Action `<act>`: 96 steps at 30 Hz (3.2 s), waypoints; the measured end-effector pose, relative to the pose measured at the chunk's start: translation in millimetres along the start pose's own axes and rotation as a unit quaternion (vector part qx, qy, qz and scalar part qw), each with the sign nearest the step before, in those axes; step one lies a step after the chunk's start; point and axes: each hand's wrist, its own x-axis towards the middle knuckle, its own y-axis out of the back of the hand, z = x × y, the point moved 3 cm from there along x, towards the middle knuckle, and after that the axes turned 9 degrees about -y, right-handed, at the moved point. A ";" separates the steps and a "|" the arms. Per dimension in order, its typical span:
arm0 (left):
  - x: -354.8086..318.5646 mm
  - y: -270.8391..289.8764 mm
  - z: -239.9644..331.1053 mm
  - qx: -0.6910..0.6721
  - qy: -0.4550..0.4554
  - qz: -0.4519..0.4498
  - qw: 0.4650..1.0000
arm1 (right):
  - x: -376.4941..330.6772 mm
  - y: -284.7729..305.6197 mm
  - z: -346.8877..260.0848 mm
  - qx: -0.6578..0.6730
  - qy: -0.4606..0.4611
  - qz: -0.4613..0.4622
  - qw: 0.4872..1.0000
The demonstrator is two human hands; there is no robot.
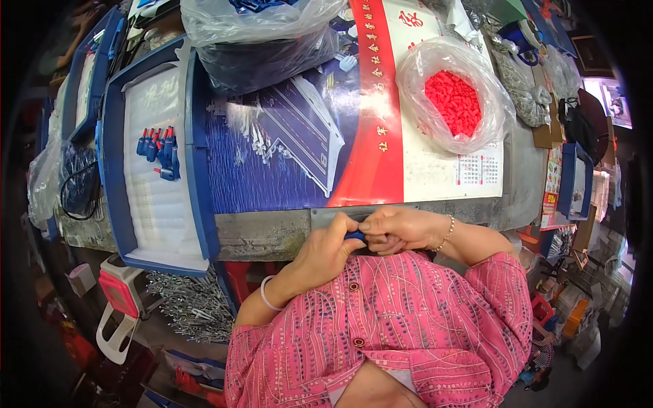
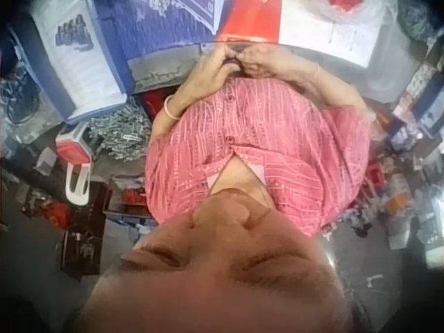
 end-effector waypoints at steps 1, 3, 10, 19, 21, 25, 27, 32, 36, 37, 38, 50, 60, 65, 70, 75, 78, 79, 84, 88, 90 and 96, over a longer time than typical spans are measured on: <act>-1.2 -0.6 0.0 0.016 -0.001 0.015 1.000 | -2.0 -1.2 -0.1 -0.002 0.002 0.001 1.000; -1.5 0.4 -1.7 0.033 0.004 0.035 0.999 | -10.5 -12.0 -10.5 -0.113 0.032 0.093 0.989; -0.8 4.6 -13.1 -0.254 0.117 -0.008 0.960 | -31.3 -33.1 -36.5 -0.808 0.333 0.278 0.399; 1.7 5.0 1.3 -0.035 -0.017 0.016 0.999 | -16.7 -34.4 -18.3 -0.748 0.351 0.264 0.497; -0.8 2.4 2.0 0.024 -0.034 0.034 0.999 | -8.7 -23.5 -13.9 -0.405 0.185 0.236 0.864; -1.2 -1.9 -1.8 0.050 -0.019 0.064 0.996 | -13.8 -15.6 -18.1 -0.333 0.143 0.219 0.906; -0.5 0.7 -3.0 0.054 -0.030 0.080 0.995 | -15.2 -10.6 -20.6 -0.283 0.116 0.207 0.929; -3.0 3.9 -11.5 -0.168 0.093 0.050 0.980 | -25.9 -24.7 -31.1 -0.715 0.353 0.344 0.496; -2.5 4.2 -5.8 -0.232 0.086 0.043 0.968 | -23.8 -31.9 -31.4 -0.778 0.358 0.272 0.439; -2.3 3.5 -2.5 -0.211 0.085 0.045 0.973 | -25.4 -35.4 -30.7 -0.778 0.361 0.269 0.437; -6.2 6.4 0.8 -0.182 0.086 0.059 0.978 | -22.7 -39.8 -31.4 -0.742 0.346 0.283 0.500; -55.0 148.7 22.4 0.158 0.003 0.416 0.895 | -6.5 -48.8 -40.0 -0.592 0.220 0.272 0.726; -52.6 261.5 -38.0 0.464 0.164 0.378 0.784 | -23.2 -63.8 -40.7 -0.672 0.209 0.283 0.652; -75.8 219.0 10.2 0.420 -0.015 0.444 0.791 | -69.1 -83.0 -98.1 -0.638 0.399 0.371 0.545; -75.5 122.4 34.3 0.225 -0.031 0.376 0.898 | -61.7 -110.7 -209.6 -0.632 0.522 0.412 0.396; -58.6 65.1 34.7 0.152 -0.068 0.282 0.945 | 0.4 -115.4 -310.2 -0.688 0.395 0.482 0.371; -54.5 57.5 22.2 0.115 -0.053 0.279 0.952 | 19.0 -110.5 -330.4 -0.753 0.292 0.466 0.361; -52.7 57.8 18.6 0.085 -0.044 0.283 0.954 | 18.5 -108.7 -334.8 -0.744 0.293 0.452 0.396; -47.9 59.9 14.6 0.055 -0.039 0.272 0.960 | 8.3 -108.4 -336.9 -0.725 0.352 0.406 0.432; -38.0 59.2 13.6 0.005 -0.036 0.254 0.966 | -10.6 -85.9 -348.9 -0.654 0.456 0.411 0.442; -35.8 57.4 10.8 0.003 -0.035 0.245 0.969 | -9.3 -98.7 -340.3 -0.682 0.431 0.427 0.409; -31.2 48.5 16.9 0.017 -0.049 0.236 0.970 | 20.6 -107.4 -328.9 -0.786 0.259 0.428 0.362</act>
